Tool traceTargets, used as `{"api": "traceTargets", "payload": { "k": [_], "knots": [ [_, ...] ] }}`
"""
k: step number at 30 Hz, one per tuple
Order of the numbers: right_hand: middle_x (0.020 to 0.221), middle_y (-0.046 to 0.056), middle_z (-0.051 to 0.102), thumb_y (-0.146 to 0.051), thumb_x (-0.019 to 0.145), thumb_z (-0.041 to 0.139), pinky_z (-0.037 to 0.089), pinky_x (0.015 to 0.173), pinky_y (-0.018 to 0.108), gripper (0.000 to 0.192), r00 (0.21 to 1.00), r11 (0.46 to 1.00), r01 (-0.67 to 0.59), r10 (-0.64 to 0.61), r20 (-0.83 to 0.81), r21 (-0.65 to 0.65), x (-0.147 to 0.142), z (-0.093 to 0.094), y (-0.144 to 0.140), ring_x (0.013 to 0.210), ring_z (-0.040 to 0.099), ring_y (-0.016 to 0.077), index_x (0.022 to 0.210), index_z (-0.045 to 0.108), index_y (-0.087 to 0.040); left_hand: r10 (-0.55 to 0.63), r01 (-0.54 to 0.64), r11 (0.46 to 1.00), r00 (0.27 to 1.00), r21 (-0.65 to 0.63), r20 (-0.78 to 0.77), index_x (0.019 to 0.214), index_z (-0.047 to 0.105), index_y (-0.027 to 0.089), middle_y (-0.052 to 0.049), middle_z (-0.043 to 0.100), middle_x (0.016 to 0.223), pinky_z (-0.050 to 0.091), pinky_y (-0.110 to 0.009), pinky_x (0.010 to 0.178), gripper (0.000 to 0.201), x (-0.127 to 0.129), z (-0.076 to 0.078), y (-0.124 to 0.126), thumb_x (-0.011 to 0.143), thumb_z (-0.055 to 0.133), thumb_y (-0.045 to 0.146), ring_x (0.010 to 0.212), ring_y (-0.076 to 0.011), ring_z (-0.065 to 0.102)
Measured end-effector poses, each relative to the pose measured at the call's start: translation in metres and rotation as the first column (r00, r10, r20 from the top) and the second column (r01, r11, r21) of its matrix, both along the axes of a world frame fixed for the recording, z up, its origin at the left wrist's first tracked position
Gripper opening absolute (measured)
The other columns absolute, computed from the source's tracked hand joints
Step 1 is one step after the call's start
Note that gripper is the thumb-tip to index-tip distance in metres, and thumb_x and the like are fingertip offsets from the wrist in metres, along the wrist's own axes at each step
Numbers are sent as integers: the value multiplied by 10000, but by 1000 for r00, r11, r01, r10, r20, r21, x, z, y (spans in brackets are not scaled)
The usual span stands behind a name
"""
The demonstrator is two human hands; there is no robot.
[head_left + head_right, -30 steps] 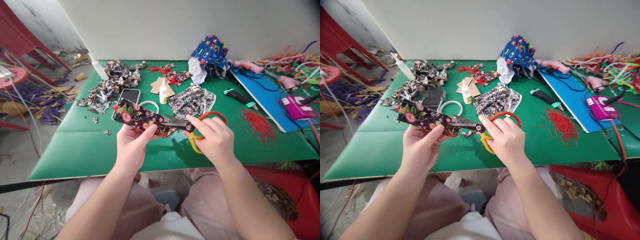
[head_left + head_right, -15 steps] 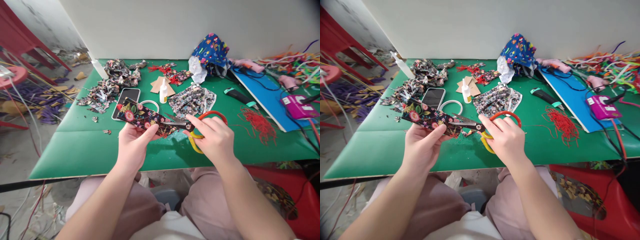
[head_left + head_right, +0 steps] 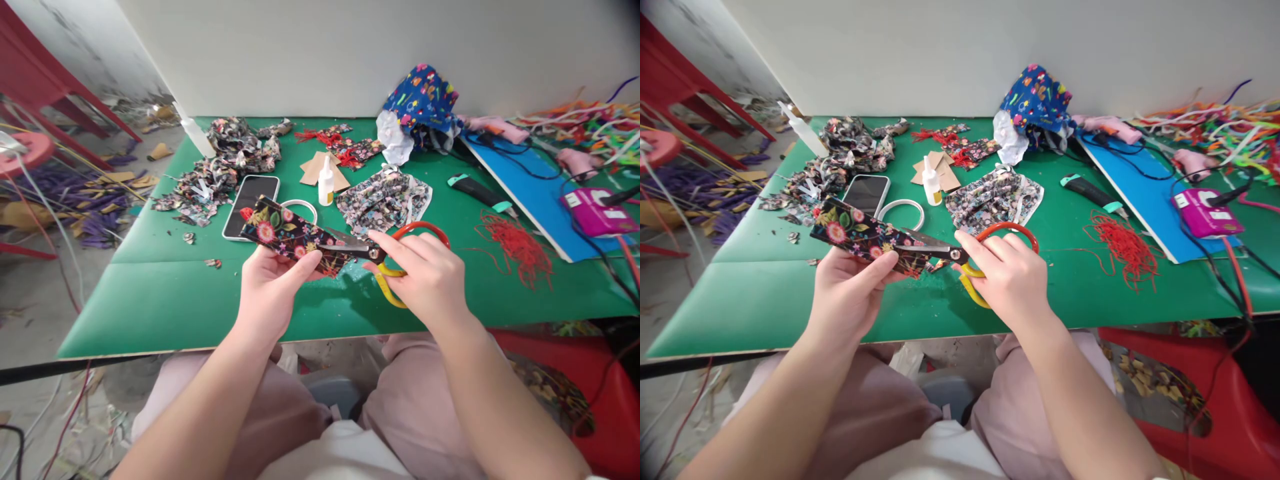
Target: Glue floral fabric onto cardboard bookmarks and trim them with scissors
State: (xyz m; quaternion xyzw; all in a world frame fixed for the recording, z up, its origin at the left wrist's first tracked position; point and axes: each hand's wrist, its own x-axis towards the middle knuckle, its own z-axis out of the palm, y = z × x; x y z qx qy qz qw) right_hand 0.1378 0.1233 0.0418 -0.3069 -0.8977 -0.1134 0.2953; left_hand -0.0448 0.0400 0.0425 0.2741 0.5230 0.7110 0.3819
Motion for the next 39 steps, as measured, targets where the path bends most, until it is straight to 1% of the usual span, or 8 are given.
{"api": "traceTargets", "payload": {
  "k": [6,12,17,26,39],
  "knots": [
    [684,5,586,-360,816,604,351,663,268,389,1000,1000,-9,9,-1,-10,-1,-1,0,669,452,158,1177,615,-216,-11,11,1000,1000,-2,-21,777,617,158,1,704,754,582,-239,555,186,-1,2,-1,658,753,204,656,-146,671],
    [685,5,590,-368,835,578,345,655,265,374,1000,1000,-5,5,2,-22,-1,0,-1,663,461,153,1180,613,-227,-36,36,999,999,21,27,767,629,165,11,700,746,572,-199,550,160,-3,2,0,661,749,173,634,-115,661],
    [675,3,583,-374,835,577,340,650,267,372,1000,1000,1,0,9,-22,-1,1,-1,659,467,150,1176,615,-231,-47,47,999,999,-4,27,773,628,170,2,694,758,567,-205,538,170,-3,2,0,659,751,194,635,-124,658],
    [669,-7,570,-288,809,612,328,630,266,364,1000,1000,13,-13,20,-19,0,-1,-3,651,472,146,1170,617,-241,-66,67,998,996,-10,66,789,633,176,1,686,767,566,-198,542,173,-3,2,1,663,749,198,630,-111,645],
    [662,-6,568,-315,819,603,308,597,283,333,1000,1000,15,-15,22,-17,0,-1,-2,654,482,144,1143,632,-243,-65,67,998,995,-19,80,765,627,177,9,676,746,555,-182,535,171,-3,2,1,655,756,197,607,-100,636]
  ]
}}
